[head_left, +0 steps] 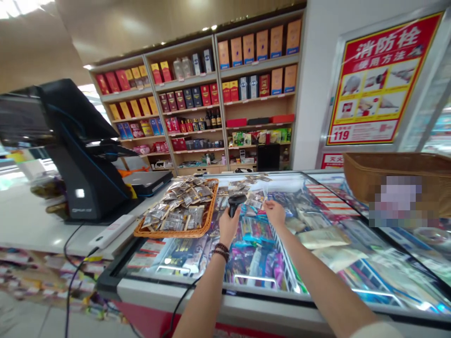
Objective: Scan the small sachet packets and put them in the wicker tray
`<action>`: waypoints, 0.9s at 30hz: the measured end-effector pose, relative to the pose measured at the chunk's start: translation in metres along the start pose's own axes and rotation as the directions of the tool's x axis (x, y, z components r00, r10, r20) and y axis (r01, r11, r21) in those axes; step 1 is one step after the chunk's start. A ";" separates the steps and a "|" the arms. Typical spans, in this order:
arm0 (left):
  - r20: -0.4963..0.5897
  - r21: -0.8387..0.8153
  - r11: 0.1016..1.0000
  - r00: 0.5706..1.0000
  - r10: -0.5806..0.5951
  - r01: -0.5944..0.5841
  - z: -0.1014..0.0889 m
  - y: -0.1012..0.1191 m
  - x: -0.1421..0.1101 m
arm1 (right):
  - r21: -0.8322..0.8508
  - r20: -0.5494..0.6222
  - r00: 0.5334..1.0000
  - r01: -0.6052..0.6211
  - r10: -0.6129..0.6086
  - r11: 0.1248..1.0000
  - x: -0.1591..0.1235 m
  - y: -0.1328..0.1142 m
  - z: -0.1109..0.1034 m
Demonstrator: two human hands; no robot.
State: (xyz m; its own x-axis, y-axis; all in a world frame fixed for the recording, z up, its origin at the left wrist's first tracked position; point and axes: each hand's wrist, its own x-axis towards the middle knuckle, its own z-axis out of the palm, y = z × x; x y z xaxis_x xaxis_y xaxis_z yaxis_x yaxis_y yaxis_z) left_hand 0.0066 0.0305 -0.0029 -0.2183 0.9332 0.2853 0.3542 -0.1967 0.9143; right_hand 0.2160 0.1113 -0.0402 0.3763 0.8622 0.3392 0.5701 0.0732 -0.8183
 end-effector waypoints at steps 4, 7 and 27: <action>0.026 -0.069 0.998 1.000 0.002 0.000 -0.002 -0.003 -0.003 | 0.086 -0.060 0.997 -0.042 0.047 0.995 -0.001 0.004 0.000; 0.068 -0.142 0.990 0.998 -0.006 0.015 -0.004 -0.003 -0.004 | 0.155 -0.089 0.995 -0.030 0.044 0.987 -0.001 0.008 0.000; 0.113 -0.169 0.984 0.993 -0.030 0.049 -0.003 0.000 -0.010 | 0.409 -0.190 0.980 0.025 0.059 0.912 0.001 0.017 0.004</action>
State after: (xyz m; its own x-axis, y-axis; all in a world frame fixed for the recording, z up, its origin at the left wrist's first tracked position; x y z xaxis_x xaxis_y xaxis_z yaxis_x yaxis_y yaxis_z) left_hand 0.0059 0.0204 -0.0050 -0.1244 0.9668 0.2233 0.1839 -0.1987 0.9627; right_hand 0.2236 0.1150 -0.0559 0.5412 0.7537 0.3728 0.2311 0.2930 -0.9278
